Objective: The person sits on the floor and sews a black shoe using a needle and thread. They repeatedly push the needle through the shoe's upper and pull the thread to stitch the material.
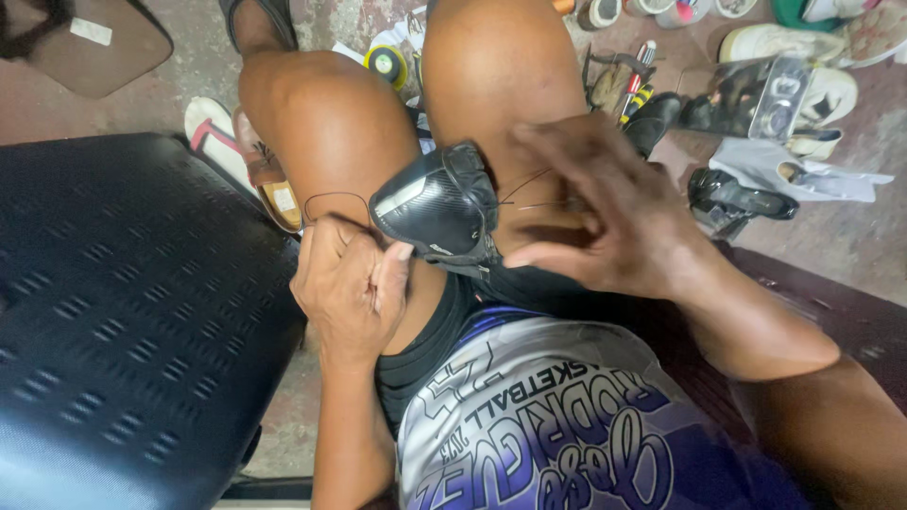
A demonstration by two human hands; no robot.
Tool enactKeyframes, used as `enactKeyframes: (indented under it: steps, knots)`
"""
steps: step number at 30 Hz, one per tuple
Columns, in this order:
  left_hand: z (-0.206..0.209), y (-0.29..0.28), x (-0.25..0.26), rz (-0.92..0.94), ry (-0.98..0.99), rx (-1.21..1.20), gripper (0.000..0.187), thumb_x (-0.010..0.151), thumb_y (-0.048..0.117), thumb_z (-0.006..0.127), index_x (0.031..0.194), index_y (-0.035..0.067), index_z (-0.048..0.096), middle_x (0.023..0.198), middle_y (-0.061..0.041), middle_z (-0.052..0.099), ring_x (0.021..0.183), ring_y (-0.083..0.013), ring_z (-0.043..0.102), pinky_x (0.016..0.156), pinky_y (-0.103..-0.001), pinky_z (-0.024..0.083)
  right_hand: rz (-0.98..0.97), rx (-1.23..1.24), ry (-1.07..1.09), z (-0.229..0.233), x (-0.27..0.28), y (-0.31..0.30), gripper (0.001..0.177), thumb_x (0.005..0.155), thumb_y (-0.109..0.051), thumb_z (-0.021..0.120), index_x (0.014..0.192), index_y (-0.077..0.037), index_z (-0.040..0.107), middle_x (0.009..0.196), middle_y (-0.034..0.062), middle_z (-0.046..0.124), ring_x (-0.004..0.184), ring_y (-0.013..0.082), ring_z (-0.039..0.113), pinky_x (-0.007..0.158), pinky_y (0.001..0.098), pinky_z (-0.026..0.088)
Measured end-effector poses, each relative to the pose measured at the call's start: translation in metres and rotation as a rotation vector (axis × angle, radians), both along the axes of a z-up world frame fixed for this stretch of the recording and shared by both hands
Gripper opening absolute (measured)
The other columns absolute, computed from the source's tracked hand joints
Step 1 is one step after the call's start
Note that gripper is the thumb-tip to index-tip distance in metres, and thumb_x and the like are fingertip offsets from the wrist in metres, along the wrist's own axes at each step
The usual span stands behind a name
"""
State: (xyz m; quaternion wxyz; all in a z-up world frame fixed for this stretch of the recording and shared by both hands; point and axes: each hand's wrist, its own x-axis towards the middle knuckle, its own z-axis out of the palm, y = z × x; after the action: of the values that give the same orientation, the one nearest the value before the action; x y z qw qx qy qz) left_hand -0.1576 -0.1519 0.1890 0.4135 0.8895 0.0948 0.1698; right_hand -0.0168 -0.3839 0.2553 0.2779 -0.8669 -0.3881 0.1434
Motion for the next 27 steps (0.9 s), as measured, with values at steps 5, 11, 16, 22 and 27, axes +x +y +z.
enactKeyframes:
  steps: [5,11,16,22,27]
  knots:
    - [-0.018,0.017,-0.019,0.303,0.034,-0.24,0.041,0.107,0.015,0.067,0.075,-0.001,0.045,0.081,-0.008,0.043,0.069,-0.0221,0.043,0.063,-0.035,0.032,-0.003,0.11,0.039,-0.019,-0.008,0.014,0.086,0.08,-0.041,0.093,0.147,-0.012,0.05,0.127,0.0121,0.071,0.095,0.02,0.075,0.08,0.0334,0.063]
    - [-0.009,0.053,-0.027,0.438,-0.064,0.143,0.016,0.114,0.008,0.058,0.109,-0.008,0.058,0.108,-0.017,0.059,0.104,-0.0322,0.06,0.099,-0.039,0.048,-0.034,0.116,0.014,-0.019,-0.004,0.019,0.084,0.076,-0.037,0.096,0.144,-0.014,0.052,0.126,0.0117,0.07,0.1,0.0267,0.074,0.084,0.0371,0.061]
    - [0.021,0.015,-0.013,0.067,-0.067,-0.061,0.022,0.103,0.001,0.056,0.123,0.0,0.063,0.121,-0.016,0.069,0.113,-0.0325,0.069,0.104,-0.039,0.054,-0.045,0.126,0.053,-0.021,-0.007,0.016,0.085,0.077,-0.038,0.098,0.146,-0.015,0.053,0.125,0.0108,0.07,0.099,0.0245,0.074,0.083,0.0373,0.062]
    - [0.014,-0.008,0.006,0.073,0.041,-0.036,0.022,0.09,0.009,0.079,0.081,0.003,0.059,0.081,-0.014,0.056,0.072,-0.0319,0.059,0.067,-0.04,0.046,-0.08,0.045,0.053,-0.018,-0.004,0.028,0.09,0.067,-0.042,0.097,0.141,-0.014,0.055,0.123,0.0128,0.07,0.104,0.0306,0.072,0.084,0.0417,0.061]
    - [0.007,-0.007,0.002,0.209,-0.028,-0.201,0.047,0.097,0.004,0.075,0.068,0.001,0.038,0.076,-0.012,0.044,0.059,-0.024,0.043,0.057,-0.034,0.034,-0.018,0.157,-0.043,-0.012,-0.004,0.036,0.084,0.079,-0.043,0.093,0.146,-0.016,0.05,0.132,0.0115,0.069,0.113,0.0279,0.072,0.091,0.0398,0.061]
